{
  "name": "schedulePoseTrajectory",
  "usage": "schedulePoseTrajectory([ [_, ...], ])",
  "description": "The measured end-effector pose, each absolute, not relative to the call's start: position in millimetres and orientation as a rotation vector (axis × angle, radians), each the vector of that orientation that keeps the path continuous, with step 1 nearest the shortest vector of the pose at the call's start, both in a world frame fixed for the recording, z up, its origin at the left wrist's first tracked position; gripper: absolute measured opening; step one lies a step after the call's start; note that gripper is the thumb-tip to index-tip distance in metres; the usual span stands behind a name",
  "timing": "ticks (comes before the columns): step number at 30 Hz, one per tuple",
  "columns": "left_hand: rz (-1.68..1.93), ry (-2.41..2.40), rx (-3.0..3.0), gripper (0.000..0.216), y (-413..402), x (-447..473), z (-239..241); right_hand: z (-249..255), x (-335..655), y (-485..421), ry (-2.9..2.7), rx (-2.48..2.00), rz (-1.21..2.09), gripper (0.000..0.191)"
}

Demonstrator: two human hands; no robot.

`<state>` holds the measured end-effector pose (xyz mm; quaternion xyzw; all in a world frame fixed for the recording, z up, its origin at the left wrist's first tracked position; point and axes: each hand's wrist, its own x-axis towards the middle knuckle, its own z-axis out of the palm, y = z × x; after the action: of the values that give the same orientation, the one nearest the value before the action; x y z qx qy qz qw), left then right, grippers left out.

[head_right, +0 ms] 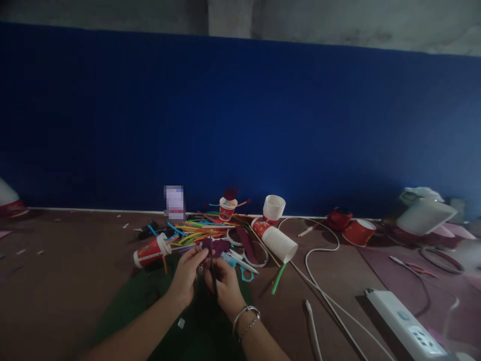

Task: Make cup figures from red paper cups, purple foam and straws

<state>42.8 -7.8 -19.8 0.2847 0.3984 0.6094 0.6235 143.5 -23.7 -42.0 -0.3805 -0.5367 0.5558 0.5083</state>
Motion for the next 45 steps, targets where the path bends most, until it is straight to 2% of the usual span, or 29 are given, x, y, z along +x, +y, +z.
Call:
schedulePoseTrajectory([
  [21,1.385,0.919,0.672,0.020,-8,42,-19,-44,145,-23,-1.317,-0.924,1.296,0.023],
  [45,1.397,0.972,0.765,0.023,-6,40,-21,-44,145,-22,-1.314,-0.955,1.301,0.028],
])
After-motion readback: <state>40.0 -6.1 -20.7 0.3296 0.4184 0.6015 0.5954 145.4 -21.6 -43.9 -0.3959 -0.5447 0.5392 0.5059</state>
